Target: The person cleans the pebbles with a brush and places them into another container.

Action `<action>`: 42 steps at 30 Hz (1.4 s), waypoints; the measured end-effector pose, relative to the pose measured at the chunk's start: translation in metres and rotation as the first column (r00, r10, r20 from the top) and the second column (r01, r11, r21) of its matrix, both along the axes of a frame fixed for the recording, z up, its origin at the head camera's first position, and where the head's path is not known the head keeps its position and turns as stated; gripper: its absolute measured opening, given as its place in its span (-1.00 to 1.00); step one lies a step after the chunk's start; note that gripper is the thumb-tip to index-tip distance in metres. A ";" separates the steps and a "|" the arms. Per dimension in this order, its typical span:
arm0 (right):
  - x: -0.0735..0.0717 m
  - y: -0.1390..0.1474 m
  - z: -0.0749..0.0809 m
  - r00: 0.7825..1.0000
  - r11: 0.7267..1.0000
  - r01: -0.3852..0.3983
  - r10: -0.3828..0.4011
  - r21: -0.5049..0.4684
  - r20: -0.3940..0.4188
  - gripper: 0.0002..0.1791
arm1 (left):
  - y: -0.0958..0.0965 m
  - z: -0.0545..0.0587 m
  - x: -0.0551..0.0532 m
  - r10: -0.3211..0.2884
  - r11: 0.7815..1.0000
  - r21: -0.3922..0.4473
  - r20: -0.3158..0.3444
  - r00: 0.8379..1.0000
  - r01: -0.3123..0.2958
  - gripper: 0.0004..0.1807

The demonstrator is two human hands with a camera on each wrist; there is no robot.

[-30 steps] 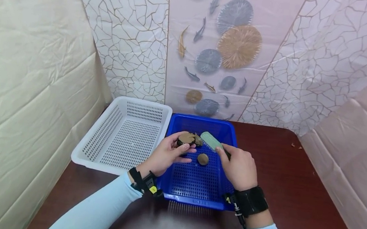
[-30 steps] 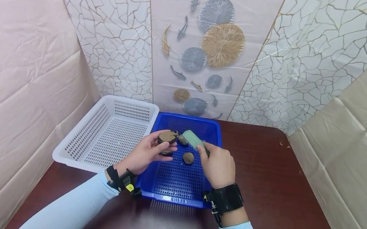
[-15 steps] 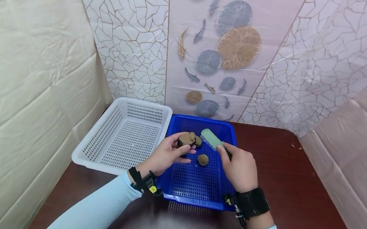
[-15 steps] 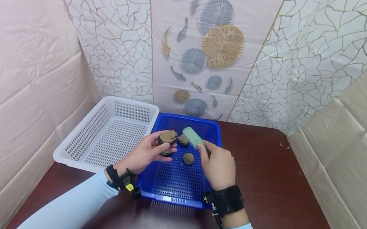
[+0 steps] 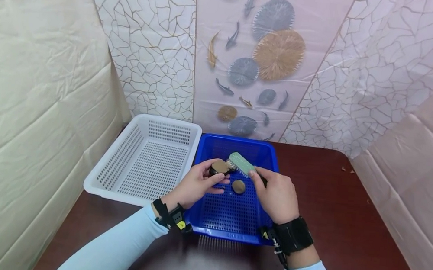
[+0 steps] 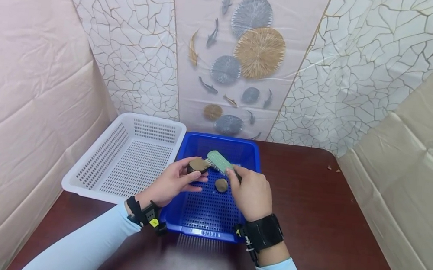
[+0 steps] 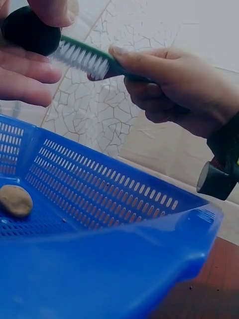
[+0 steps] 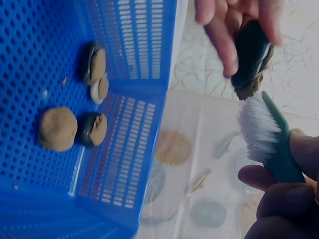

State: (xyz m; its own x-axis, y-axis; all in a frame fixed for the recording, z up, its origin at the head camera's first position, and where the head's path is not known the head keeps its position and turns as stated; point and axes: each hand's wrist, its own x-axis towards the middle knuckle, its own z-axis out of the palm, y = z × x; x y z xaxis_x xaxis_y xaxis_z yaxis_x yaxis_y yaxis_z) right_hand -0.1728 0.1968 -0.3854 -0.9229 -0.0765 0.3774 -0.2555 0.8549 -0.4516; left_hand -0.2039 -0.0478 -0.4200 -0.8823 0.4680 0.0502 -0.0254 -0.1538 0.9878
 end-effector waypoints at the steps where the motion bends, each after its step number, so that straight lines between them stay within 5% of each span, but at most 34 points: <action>1: 0.000 0.001 0.000 1.000 1.000 0.003 -0.003 0.006 -0.002 -0.56 | 0.000 -0.001 0.000 0.002 1.000 0.005 0.005 1.000 -0.002 -0.37; 6: 0.001 0.003 0.002 0.999 0.999 0.034 -0.034 -0.003 -0.036 -0.56 | -0.001 -0.003 0.000 0.007 0.999 0.035 0.024 1.000 -0.008 -0.35; 12: 0.002 -0.002 0.008 0.997 0.995 -0.075 0.075 -0.068 0.006 -0.57 | -0.001 0.001 -0.001 0.014 0.998 0.063 0.025 1.000 -0.016 -0.38; 19: -0.001 0.002 0.007 1.000 1.000 0.023 -0.023 -0.017 0.010 -0.56 | -0.002 0.003 -0.002 0.004 0.998 0.061 0.029 1.000 -0.005 -0.40; 26: 0.003 -0.003 0.005 0.997 0.995 -0.074 0.073 -0.063 -0.022 -0.57 | -0.003 0.003 -0.003 0.017 0.999 0.038 0.029 0.999 -0.018 -0.39; 33: 0.002 0.003 0.001 0.999 1.000 0.018 -0.018 0.007 -0.026 -0.56 | -0.002 0.000 -0.001 0.016 1.000 0.018 0.040 0.999 -0.016 -0.37; 39: 0.004 0.001 0.001 0.997 0.992 -0.075 0.076 -0.101 0.005 -0.58 | -0.003 0.004 0.001 0.021 1.000 0.005 0.004 1.000 -0.021 -0.39; 42: 0.000 0.009 -0.003 0.999 0.999 -0.029 0.031 -0.041 0.031 -0.58 | -0.004 0.007 0.002 0.019 0.999 0.032 0.011 1.000 -0.019 -0.36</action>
State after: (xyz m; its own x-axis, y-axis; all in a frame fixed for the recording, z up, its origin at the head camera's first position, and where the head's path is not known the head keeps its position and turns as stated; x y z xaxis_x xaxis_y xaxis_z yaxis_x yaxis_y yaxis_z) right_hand -0.1727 0.2054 -0.3880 -0.9319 -0.0896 0.3515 -0.2659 0.8278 -0.4940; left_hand -0.2020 -0.0515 -0.4134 -0.8916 0.4494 0.0558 -0.0323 -0.1861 0.9820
